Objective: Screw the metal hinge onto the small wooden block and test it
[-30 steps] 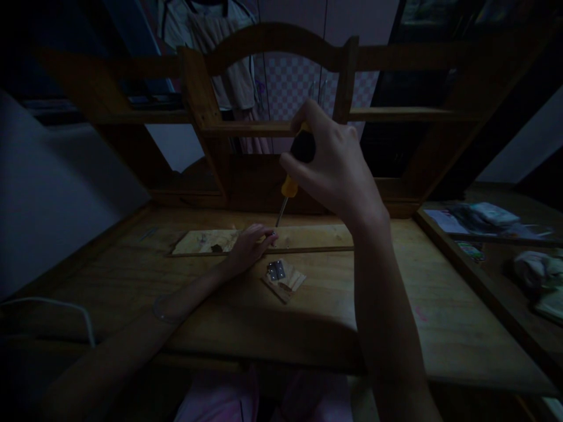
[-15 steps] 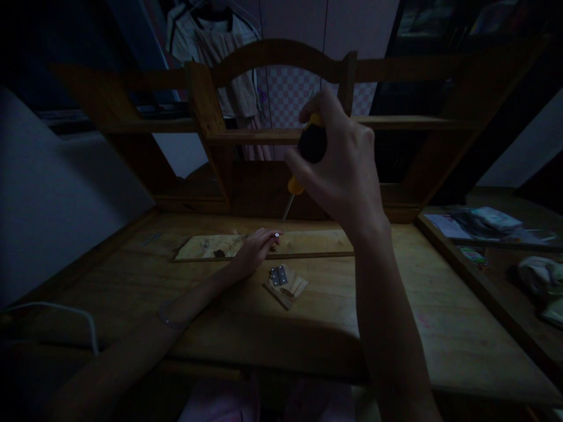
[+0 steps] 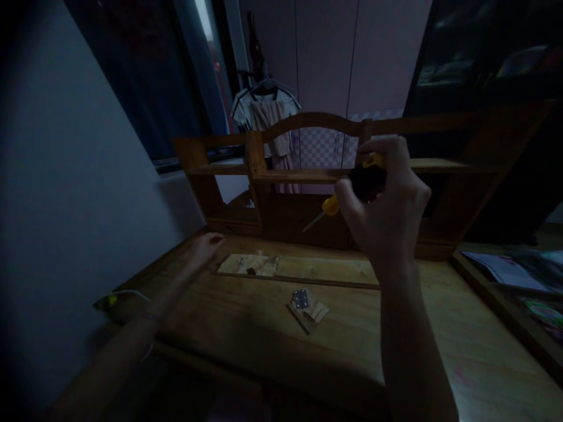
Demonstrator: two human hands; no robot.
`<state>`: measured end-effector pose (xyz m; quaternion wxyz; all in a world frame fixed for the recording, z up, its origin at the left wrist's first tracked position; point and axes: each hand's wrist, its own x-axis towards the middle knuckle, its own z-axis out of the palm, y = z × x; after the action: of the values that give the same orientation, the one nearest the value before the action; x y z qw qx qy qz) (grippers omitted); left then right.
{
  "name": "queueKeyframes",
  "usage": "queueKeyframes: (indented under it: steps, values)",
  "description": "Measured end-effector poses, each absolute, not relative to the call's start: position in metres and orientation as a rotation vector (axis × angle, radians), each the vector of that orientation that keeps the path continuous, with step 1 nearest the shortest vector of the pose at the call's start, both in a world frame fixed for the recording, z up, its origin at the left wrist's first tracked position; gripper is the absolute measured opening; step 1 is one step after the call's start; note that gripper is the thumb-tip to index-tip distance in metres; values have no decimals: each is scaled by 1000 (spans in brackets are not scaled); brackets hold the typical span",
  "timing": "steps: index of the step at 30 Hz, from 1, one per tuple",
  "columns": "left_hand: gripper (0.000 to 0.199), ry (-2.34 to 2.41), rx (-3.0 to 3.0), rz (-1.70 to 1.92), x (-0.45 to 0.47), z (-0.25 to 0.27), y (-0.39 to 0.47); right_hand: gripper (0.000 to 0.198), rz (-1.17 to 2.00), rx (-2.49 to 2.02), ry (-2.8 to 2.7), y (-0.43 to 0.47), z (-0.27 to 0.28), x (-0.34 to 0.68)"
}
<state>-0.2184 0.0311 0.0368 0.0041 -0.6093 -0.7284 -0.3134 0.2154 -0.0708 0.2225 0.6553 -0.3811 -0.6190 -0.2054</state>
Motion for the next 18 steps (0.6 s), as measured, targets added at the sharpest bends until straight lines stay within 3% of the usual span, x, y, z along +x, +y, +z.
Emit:
queueKeyframes:
  steps: [6, 11, 18]
  values:
    - [17, -2491, -1719, -797, -287, 40, -8, 37, -476, -830, -1309, -79, 229, 222]
    - [25, -2414, -1654, -884, -298, 17, -1, 33, -447, -795, -1277, -90, 229, 220]
    - [27, -2044, -1871, -1241, -206, 36, 35, 31, -455, -840, -1290, -91, 229, 222]
